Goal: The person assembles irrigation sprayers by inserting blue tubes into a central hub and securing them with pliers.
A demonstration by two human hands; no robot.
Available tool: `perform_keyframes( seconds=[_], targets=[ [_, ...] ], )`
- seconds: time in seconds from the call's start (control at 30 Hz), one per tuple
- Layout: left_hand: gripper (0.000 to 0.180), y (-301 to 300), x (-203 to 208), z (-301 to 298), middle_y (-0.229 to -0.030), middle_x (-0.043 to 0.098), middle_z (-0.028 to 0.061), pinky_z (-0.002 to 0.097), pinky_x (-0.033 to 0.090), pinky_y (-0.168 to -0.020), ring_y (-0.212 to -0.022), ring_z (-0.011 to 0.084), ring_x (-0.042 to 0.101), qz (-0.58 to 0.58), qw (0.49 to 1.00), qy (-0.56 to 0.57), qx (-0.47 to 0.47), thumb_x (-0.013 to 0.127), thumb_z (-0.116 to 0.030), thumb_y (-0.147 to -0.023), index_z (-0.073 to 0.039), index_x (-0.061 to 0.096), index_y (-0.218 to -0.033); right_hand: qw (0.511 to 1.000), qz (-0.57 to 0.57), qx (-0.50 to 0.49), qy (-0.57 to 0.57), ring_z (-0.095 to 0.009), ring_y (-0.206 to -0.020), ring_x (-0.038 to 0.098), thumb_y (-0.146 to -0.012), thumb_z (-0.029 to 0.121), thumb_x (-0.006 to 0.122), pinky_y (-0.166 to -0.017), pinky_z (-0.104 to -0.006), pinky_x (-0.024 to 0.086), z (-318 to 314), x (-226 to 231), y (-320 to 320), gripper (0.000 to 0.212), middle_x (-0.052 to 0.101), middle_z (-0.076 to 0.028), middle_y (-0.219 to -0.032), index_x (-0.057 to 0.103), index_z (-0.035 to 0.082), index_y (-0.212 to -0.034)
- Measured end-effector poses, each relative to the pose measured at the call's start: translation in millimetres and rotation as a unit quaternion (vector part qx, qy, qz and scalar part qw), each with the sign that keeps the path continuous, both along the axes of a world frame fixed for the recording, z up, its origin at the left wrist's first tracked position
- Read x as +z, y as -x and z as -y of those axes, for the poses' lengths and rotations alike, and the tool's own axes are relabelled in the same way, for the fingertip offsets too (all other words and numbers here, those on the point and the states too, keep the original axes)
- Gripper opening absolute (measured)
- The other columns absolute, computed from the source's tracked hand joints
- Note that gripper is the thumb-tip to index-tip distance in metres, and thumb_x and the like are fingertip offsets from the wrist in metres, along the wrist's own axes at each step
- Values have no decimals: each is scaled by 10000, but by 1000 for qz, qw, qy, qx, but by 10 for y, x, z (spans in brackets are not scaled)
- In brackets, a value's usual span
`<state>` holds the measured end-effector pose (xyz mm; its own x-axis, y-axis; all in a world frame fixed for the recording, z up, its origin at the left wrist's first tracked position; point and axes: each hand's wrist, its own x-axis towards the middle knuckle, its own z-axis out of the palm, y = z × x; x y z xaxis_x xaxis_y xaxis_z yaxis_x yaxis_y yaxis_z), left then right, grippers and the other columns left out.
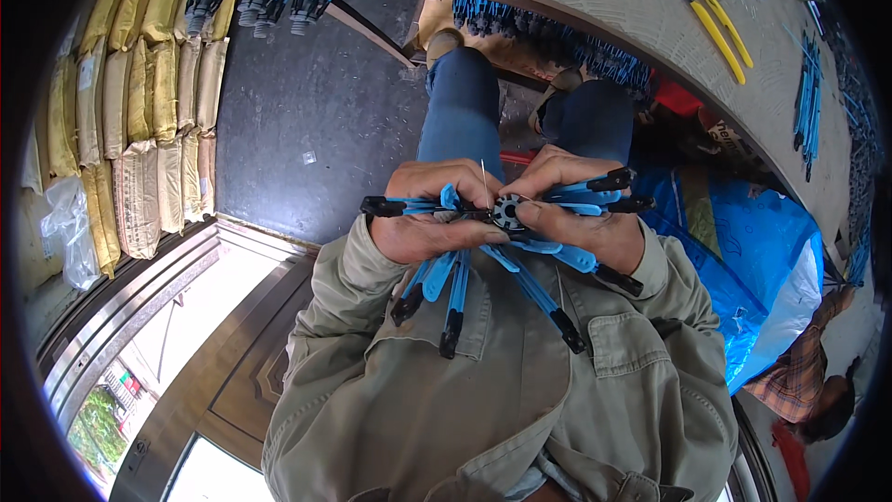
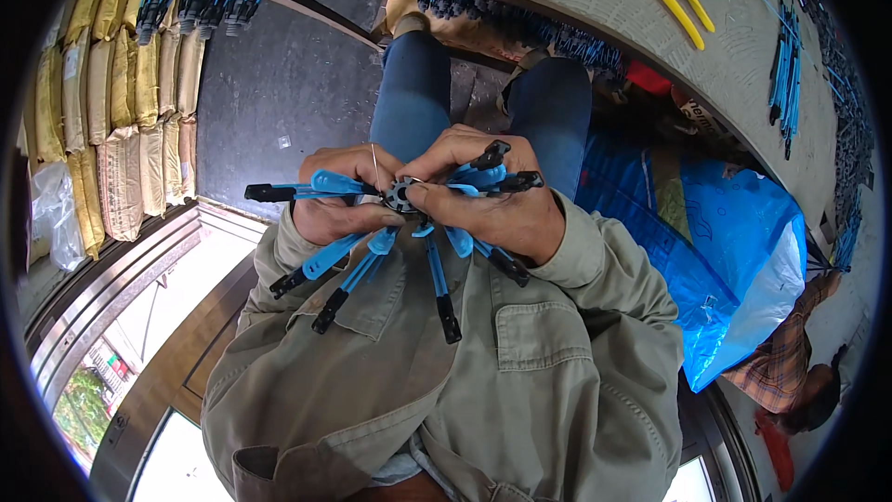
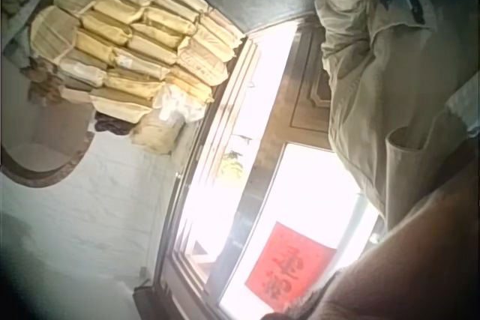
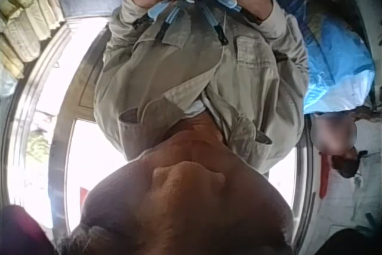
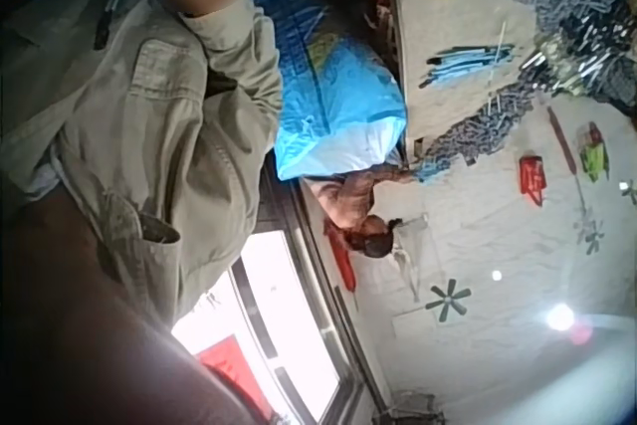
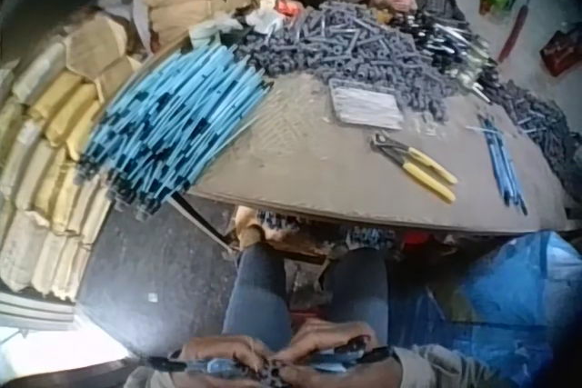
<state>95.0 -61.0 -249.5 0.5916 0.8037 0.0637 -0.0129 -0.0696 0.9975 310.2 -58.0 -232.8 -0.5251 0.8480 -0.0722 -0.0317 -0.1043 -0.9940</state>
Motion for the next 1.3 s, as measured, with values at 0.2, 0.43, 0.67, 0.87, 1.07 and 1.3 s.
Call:
perform_keyframes(
  seconds=[0.2,0.43,0.67,0.87,1.07,1.3],
  targets=[
    [242,-58,-102,120,-844,651,108,270,501,-694,-778,164,641,73,987,114,84,770,-21,-666,-9,580,-815,994,-40,56,-86,-194,-751,593,-699,77,745,-694,-307,465,-140,-51,-108,297,638,-107,-878,657,5,-974],
    [292,-131,-38,215,-867,656,97,264,506,-733,-805,154,639,85,967,196,136,766,2,-663,3,606,-906,988,-23,31,-149,-206,-755,600,-653,108,783,-672,-309,459,-111,-81,-147,357,645,-101,-856,660,8,-973],
    [343,-210,-84,255,-891,661,104,278,507,-747,-841,174,636,112,967,162,160,760,17,-662,9,620,-975,982,0,8,-190,-221,-741,621,-662,80,770,-630,-299,466,-65,-109,-189,346,648,-115,-857,647,4,-976],
    [362,-24,-181,253,-923,663,130,294,499,-754,-858,202,636,106,984,96,103,751,21,-664,6,629,-1005,984,10,-46,-172,-212,-721,617,-638,74,785,-605,-292,468,77,-183,-1,355,646,-114,-845,656,6,-962],
    [293,65,-121,233,-920,663,132,293,492,-755,-858,201,638,85,990,79,75,732,3,-698,10,636,-975,985,7,-27,-171,-208,-700,608,-616,63,799,-593,-299,466,80,-185,25,341,643,-111,-818,664,12,-925],
    [187,251,-154,137,-932,653,180,320,512,-759,-878,231,643,139,964,225,-27,746,-68,-714,16,613,-816,980,-16,20,-196,-222,-682,605,-617,115,799,-598,-315,444,88,-210,137,306,641,-108,-774,650,8,-863]
  ],
)
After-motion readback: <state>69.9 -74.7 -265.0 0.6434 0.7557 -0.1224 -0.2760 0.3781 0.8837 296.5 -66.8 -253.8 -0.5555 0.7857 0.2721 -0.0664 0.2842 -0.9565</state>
